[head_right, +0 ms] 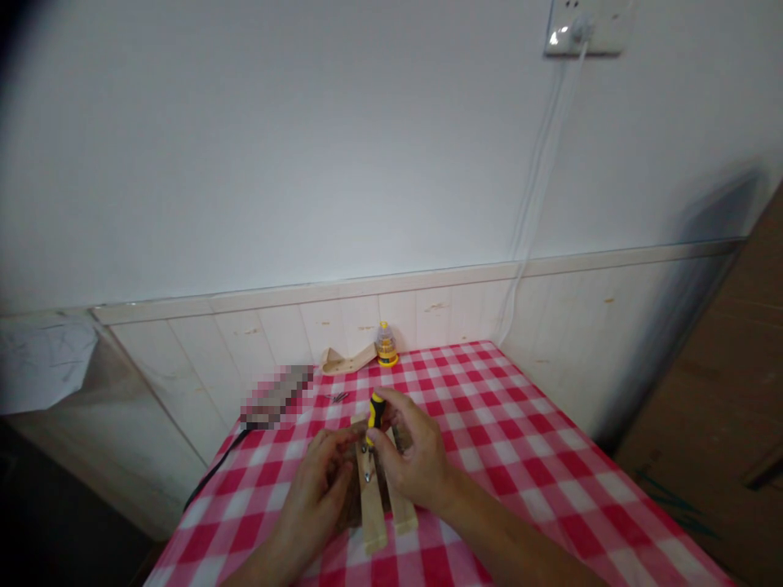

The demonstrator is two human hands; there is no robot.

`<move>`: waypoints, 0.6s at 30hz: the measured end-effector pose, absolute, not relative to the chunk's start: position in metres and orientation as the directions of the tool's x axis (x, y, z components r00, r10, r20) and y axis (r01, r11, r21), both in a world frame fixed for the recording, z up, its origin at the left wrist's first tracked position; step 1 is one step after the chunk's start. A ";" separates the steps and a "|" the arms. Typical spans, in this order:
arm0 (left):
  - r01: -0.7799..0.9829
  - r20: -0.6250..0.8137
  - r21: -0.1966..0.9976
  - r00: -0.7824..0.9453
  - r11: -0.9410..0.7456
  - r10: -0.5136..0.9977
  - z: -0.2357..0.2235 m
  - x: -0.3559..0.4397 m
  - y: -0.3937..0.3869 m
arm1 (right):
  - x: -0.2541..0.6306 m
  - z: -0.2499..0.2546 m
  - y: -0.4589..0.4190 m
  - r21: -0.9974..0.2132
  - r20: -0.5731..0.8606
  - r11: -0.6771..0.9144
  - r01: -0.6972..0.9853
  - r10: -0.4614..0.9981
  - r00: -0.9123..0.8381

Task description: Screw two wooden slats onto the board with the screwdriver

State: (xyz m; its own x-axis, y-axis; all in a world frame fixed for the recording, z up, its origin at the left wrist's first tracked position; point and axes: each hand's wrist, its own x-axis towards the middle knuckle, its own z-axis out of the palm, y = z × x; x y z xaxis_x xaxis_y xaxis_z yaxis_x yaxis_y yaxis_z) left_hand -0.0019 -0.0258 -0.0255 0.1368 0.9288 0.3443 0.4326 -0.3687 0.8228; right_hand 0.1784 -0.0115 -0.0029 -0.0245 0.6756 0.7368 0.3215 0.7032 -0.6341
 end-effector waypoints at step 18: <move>0.465 0.270 0.790 0.318 -0.398 0.909 -0.017 0.003 -0.030 | 0.178 0.000 -0.014 -0.607 0.744 0.761 0.230 0.646 -0.172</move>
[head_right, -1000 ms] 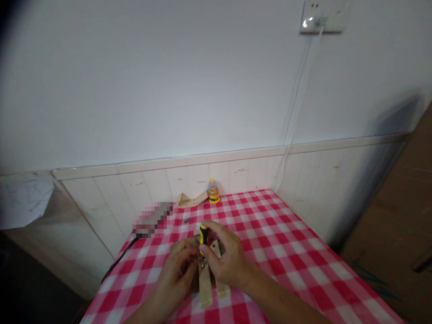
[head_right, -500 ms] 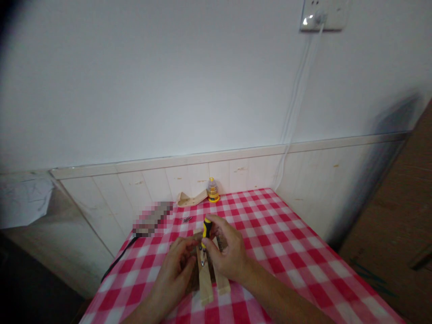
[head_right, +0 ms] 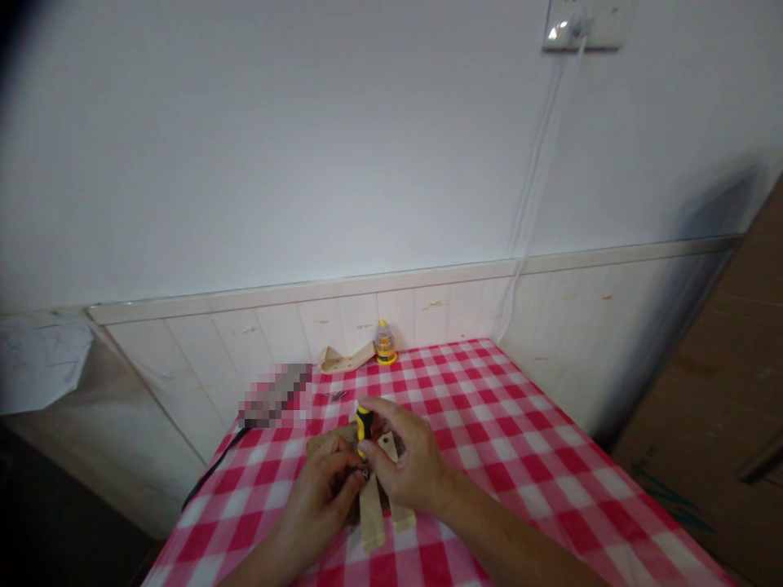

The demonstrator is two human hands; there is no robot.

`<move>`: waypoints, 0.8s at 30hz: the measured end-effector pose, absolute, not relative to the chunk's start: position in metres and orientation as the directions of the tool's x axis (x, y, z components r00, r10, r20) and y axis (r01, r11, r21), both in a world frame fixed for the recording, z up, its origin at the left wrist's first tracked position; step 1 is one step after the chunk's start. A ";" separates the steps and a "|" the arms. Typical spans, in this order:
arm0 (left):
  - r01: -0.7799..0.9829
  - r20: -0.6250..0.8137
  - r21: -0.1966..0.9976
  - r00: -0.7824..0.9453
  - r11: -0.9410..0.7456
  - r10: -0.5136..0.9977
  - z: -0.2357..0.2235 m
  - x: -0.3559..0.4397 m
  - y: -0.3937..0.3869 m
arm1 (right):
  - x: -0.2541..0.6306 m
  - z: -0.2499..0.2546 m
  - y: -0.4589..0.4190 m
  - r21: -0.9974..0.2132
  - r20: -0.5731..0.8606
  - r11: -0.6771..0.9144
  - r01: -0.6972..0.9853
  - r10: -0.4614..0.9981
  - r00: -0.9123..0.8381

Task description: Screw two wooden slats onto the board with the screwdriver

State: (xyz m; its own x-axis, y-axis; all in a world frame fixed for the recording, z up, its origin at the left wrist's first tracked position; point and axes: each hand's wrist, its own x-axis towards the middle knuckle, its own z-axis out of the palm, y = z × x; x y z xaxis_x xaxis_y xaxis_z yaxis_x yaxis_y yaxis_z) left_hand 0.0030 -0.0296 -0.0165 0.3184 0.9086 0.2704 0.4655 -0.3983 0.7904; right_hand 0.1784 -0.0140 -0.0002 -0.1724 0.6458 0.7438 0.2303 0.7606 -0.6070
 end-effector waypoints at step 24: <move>0.464 0.312 0.766 0.339 -0.446 0.888 -0.017 0.002 -0.027 | 0.174 0.021 -0.022 -0.716 0.659 0.697 0.043 0.695 -0.287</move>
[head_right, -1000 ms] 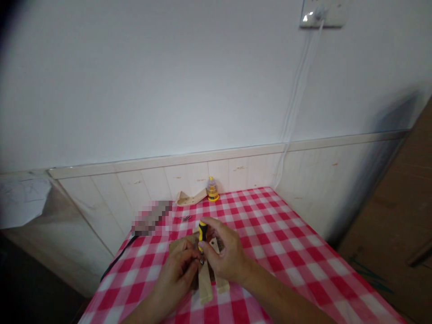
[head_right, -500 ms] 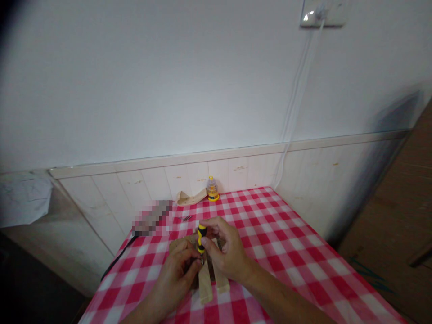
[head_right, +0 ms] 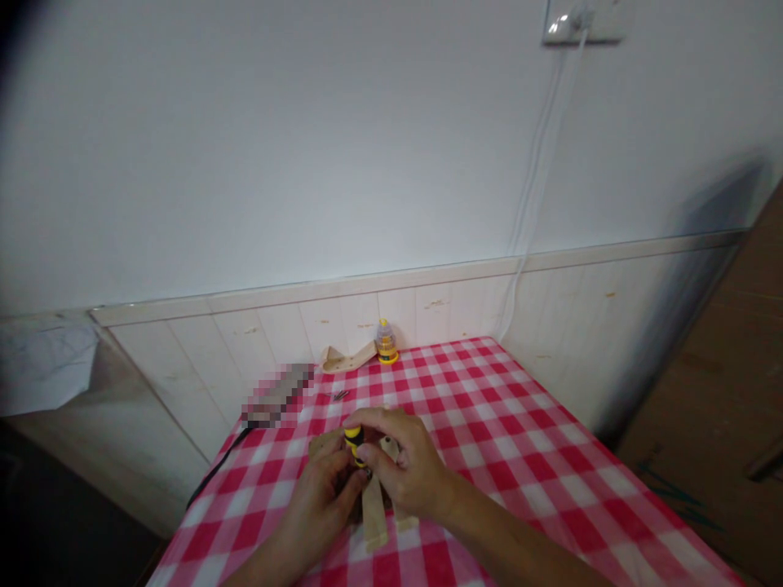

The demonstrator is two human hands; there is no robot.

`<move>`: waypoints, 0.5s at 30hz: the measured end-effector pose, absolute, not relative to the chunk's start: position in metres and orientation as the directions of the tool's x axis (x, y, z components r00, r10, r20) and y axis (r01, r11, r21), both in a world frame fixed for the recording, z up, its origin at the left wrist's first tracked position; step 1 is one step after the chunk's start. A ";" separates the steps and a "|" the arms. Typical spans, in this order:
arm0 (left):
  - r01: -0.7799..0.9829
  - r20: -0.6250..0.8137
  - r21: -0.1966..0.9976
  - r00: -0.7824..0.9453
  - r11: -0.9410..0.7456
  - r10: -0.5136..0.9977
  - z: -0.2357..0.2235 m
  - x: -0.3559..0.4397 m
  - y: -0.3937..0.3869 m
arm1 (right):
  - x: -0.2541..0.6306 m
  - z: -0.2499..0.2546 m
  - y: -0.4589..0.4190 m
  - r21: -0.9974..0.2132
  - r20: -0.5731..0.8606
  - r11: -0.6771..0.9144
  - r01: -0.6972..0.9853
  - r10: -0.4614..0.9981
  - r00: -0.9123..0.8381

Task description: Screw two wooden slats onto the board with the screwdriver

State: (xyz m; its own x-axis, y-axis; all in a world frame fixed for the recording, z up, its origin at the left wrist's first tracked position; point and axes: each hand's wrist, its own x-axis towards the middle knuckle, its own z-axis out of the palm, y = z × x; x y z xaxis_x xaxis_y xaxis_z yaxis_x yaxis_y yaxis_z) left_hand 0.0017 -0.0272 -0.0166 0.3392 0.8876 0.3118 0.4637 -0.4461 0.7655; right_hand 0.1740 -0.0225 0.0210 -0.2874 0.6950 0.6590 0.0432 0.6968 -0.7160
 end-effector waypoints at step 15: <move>0.484 0.287 0.771 0.317 -0.414 0.904 -0.021 0.002 -0.026 | 0.168 0.017 -0.020 -0.729 0.671 0.677 0.105 0.736 -0.091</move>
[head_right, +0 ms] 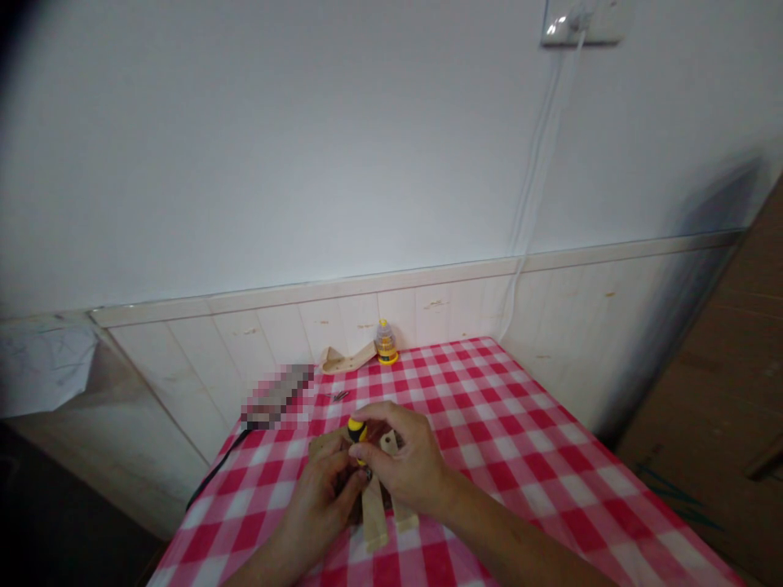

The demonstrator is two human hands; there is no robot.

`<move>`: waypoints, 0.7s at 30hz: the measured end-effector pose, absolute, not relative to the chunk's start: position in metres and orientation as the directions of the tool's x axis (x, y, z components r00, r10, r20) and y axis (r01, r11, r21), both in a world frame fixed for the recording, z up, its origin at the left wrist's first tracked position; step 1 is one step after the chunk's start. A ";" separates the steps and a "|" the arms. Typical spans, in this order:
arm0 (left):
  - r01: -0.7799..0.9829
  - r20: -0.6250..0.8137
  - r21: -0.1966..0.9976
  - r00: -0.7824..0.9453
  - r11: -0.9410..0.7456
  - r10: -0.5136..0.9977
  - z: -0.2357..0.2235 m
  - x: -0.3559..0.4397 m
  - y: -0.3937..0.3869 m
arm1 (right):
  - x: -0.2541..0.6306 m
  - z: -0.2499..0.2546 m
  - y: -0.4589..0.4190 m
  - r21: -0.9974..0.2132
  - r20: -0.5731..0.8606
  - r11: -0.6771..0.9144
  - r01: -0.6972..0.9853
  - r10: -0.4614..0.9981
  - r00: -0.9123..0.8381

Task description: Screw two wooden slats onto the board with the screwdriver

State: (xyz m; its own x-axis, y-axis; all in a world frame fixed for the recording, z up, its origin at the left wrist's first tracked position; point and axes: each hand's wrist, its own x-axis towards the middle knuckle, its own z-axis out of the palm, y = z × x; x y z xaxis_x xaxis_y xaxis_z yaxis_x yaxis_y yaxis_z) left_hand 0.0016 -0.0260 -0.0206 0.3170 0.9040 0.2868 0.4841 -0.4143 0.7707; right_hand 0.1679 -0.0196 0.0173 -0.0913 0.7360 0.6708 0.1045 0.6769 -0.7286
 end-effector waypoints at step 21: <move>0.469 0.338 0.754 0.325 -0.461 0.883 -0.016 0.002 -0.028 | 0.177 0.016 -0.021 -0.609 0.715 0.768 0.199 0.640 -0.281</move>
